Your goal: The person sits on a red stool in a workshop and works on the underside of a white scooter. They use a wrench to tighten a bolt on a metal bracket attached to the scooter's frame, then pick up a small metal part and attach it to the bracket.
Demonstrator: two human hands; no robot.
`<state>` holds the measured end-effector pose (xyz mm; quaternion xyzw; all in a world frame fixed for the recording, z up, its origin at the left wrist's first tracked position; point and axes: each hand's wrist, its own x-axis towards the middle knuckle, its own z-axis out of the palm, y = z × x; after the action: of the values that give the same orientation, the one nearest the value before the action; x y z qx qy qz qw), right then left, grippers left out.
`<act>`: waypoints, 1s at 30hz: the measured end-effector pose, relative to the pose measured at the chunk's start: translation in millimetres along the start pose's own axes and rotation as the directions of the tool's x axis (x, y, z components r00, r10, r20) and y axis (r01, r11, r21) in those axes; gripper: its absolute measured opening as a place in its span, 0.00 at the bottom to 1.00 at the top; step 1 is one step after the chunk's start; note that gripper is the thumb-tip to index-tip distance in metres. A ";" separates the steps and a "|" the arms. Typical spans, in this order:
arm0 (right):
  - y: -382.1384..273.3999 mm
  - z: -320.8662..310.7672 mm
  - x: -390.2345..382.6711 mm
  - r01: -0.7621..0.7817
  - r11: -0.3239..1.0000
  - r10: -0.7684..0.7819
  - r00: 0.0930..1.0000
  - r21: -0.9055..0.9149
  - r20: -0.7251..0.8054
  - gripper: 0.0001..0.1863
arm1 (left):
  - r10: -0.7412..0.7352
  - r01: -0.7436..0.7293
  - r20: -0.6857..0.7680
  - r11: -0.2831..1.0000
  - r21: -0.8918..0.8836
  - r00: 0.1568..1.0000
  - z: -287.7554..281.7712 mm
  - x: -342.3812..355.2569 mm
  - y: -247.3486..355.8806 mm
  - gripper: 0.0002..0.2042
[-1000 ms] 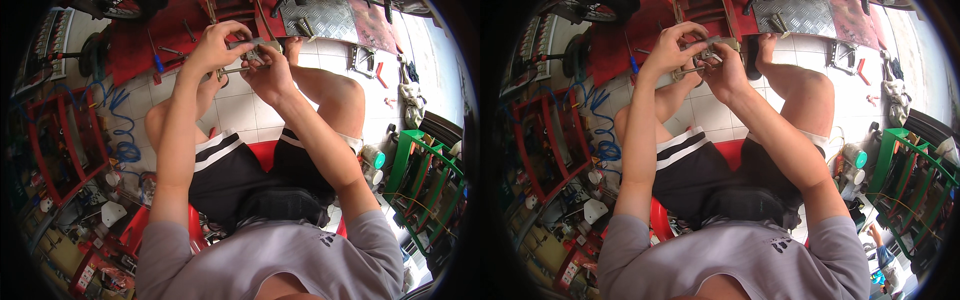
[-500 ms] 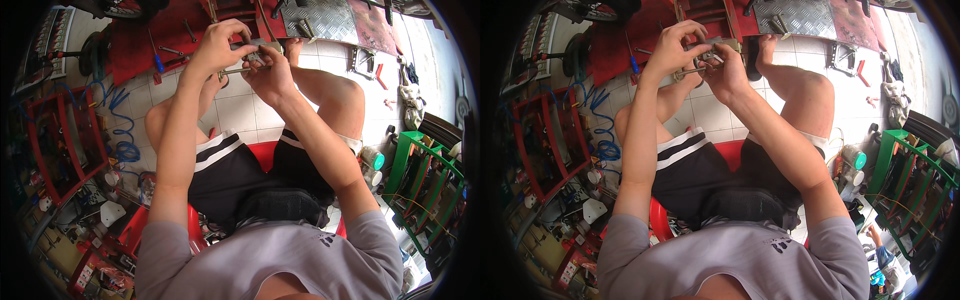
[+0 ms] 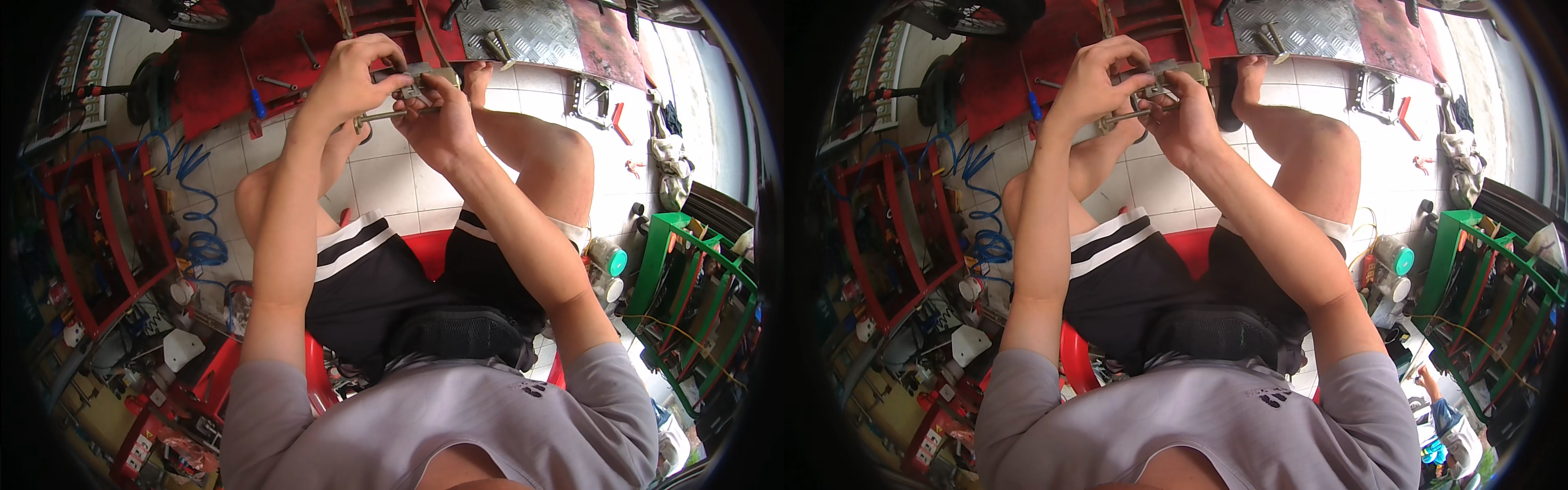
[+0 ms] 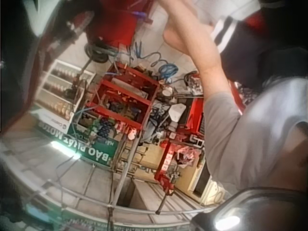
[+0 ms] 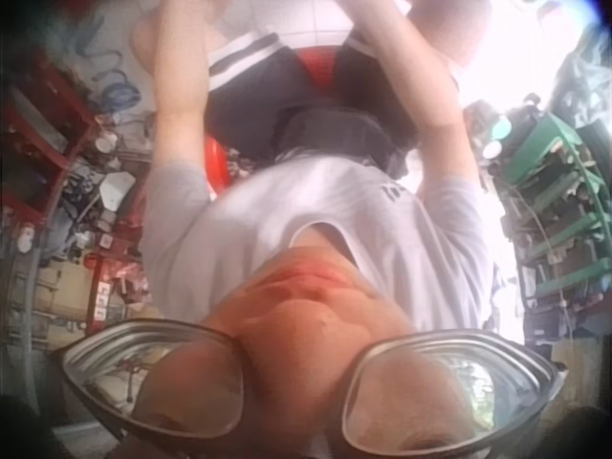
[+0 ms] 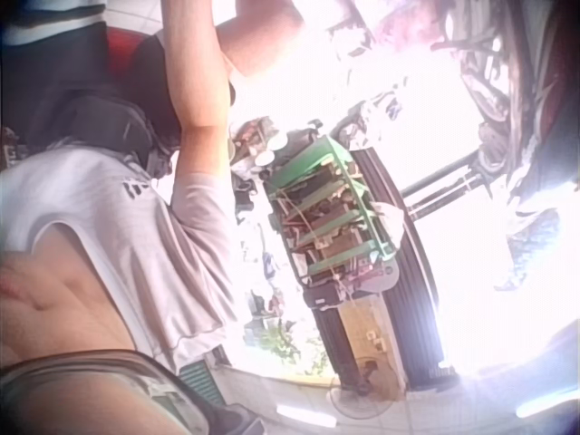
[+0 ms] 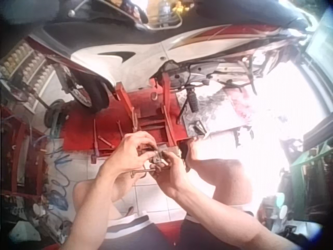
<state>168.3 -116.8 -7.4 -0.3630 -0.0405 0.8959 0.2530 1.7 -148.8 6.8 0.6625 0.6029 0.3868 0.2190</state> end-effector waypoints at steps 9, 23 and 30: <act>-0.6 -2.0 1.3 -0.001 1.000 0.001 1.000 -0.008 -0.008 0.10 | -0.013 0.013 -0.006 1.000 -0.007 1.000 1.2 2.7 6.1 0.09; 0.4 0.4 1.1 0.002 1.000 -0.002 1.000 -0.007 -0.005 0.11 | -0.012 0.013 0.014 0.998 -0.062 1.000 -0.8 2.0 6.8 0.09; 0.8 1.9 0.7 0.005 1.000 -0.006 0.999 -0.017 -0.032 0.10 | -0.015 0.014 -0.009 0.992 -0.123 1.000 2.4 0.1 1.8 0.09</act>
<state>166.3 -116.9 -6.7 -0.3792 -0.0450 0.8890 0.2529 4.7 -148.6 6.7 0.6415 0.5838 0.4250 0.2590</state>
